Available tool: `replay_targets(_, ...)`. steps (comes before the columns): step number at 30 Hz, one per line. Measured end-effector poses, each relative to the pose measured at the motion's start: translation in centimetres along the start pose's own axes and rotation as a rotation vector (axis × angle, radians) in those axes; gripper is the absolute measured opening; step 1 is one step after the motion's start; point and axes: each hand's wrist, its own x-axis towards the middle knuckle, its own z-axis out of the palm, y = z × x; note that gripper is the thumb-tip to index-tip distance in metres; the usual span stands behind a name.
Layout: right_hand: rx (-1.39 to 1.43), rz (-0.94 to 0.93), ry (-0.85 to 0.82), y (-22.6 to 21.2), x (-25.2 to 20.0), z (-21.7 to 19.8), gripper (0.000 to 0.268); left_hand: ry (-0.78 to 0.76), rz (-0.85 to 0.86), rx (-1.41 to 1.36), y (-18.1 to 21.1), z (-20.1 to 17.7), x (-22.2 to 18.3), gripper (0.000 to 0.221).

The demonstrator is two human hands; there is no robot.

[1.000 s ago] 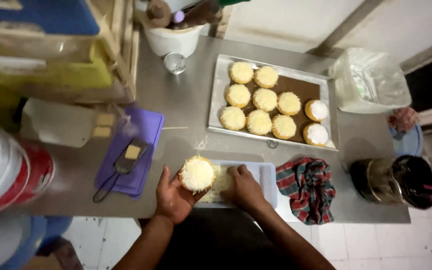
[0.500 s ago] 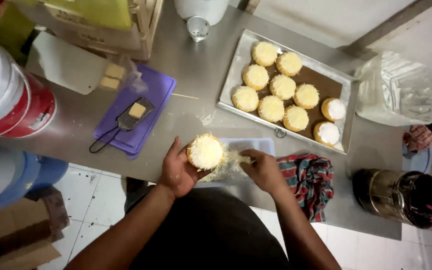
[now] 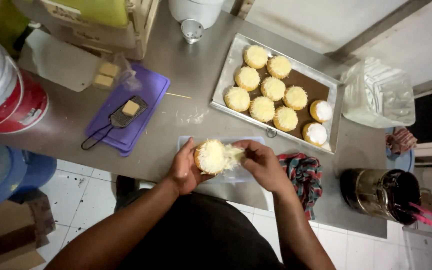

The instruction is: Grating cheese into a container and using it to top a tray of muffins.

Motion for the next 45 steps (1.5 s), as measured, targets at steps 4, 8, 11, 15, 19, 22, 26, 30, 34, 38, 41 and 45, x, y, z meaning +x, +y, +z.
replay_targets(4,-0.162,-0.108,0.0,-2.3,0.0,2.3,0.04,0.0,-0.019,0.046,-0.3,0.0,0.6,0.065)
replay_targets(8,-0.285,-0.152,0.03,-2.5,0.4,3.0,0.028,-0.015,0.003,0.077,-0.8,-1.3,1.9,0.056)
replay_targets(11,-0.336,-0.116,0.061,-1.8,0.2,2.1,0.022,-0.007,0.015,0.05,-0.3,-1.0,1.2,0.05)
replay_targets(15,-0.357,-0.077,0.064,1.2,-0.7,0.4,0.022,-0.006,0.054,0.014,0.4,-0.7,0.4,0.047)
replay_targets(19,-0.654,-0.136,-0.031,1.3,-1.2,0.8,0.027,-0.011,0.083,0.015,0.7,-0.2,0.3,0.043)
replay_targets(22,-0.623,-0.212,0.09,0.1,-0.8,0.9,0.033,-0.003,0.07,0.006,1.0,0.9,0.0,0.047)
replay_targets(26,-0.506,-0.403,0.124,-3.1,-0.4,2.9,0.058,-0.024,0.071,0.023,1.1,2.2,0.0,0.06)
replay_targets(30,-0.586,-0.405,0.114,-3.1,0.8,4.0,0.053,-0.044,0.078,0.047,1.2,3.0,0.2,0.059)
replay_targets(34,-0.735,-0.513,0.135,-3.2,1.4,4.7,0.026,-0.055,0.057,0.094,0.0,1.7,1.8,0.062)
replay_targets(38,-0.788,-0.658,0.09,-1.5,2.0,5.7,0.014,-0.058,0.033,0.107,-0.5,0.5,3.3,0.065)
replay_targets(41,-0.865,-0.832,-0.011,-1.8,1.4,6.1,0.007,-0.045,0.016,0.032,-0.4,0.5,3.7,0.071)
replay_targets(45,-0.854,-1.017,0.006,-1.8,0.5,5.9,0.012,-0.029,0.015,-0.03,0.0,1.1,2.5,0.07)
